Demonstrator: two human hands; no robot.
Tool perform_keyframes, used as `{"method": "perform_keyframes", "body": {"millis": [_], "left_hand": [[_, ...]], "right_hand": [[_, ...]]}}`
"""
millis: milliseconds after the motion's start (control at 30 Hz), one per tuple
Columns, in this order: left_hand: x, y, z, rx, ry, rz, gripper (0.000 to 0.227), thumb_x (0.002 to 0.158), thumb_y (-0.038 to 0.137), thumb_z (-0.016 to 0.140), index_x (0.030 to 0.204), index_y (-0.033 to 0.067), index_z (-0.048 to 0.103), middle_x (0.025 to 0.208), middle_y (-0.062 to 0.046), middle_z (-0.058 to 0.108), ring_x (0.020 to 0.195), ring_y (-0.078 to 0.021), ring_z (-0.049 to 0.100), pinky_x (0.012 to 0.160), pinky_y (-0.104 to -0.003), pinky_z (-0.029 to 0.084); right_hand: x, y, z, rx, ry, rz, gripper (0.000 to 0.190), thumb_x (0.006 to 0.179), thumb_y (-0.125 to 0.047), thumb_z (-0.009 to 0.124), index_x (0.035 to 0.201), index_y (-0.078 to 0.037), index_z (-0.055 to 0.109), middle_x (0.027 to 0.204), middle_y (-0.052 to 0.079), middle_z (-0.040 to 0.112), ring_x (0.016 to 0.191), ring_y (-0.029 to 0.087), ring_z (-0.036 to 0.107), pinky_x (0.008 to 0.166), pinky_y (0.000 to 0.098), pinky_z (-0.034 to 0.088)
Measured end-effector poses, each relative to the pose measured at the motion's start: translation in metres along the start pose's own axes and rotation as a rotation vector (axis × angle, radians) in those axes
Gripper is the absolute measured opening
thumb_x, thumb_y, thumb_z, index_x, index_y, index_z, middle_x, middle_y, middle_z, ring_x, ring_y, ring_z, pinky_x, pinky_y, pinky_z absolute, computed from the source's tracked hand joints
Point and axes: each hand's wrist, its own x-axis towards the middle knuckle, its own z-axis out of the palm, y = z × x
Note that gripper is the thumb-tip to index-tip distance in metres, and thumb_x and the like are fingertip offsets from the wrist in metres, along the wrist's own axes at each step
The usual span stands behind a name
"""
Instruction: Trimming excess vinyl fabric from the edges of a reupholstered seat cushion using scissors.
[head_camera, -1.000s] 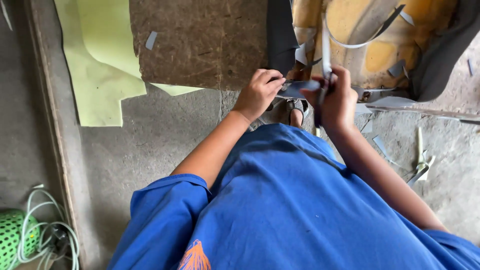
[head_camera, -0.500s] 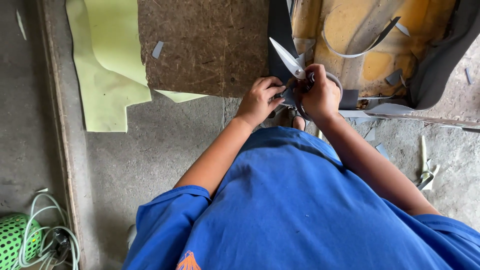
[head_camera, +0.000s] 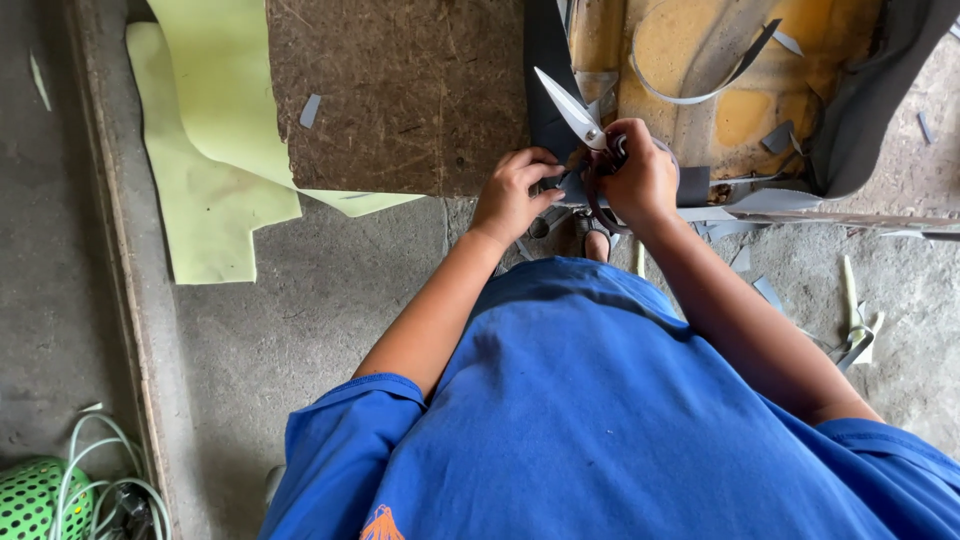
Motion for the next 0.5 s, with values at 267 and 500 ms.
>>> {"method": "perform_keyframes", "body": {"millis": [267, 500], "left_hand": [[0.015, 0.026, -0.043, 0.185, -0.001, 0.192, 0.044, 0.092, 0.008, 0.071, 0.132, 0.0239, 0.068, 0.112, 0.000, 0.059, 0.106, -0.0214, 0.060, 0.093, -0.035, 0.057], [0.000, 0.049, -0.056, 0.276, 0.021, 0.111, 0.014, 0.100, 0.029, 0.066, 0.111, 0.0225, 0.072, 0.090, 0.003, 0.056, 0.086, -0.0173, 0.061, 0.074, -0.031, 0.058]], "right_hand": [[-0.038, 0.058, 0.005, 0.333, -0.024, -0.028, 0.064, 0.068, -0.035, 0.095, 0.124, -0.027, 0.065, 0.084, 0.010, 0.067, 0.092, 0.033, 0.069, 0.078, 0.0430, 0.051], [-0.015, 0.074, -0.017, 0.591, -0.082, -0.139, 0.064, 0.078, -0.022, 0.094, 0.131, -0.014, 0.059, 0.087, 0.006, 0.070, 0.083, 0.016, 0.066, 0.084, 0.0285, 0.050]]}}
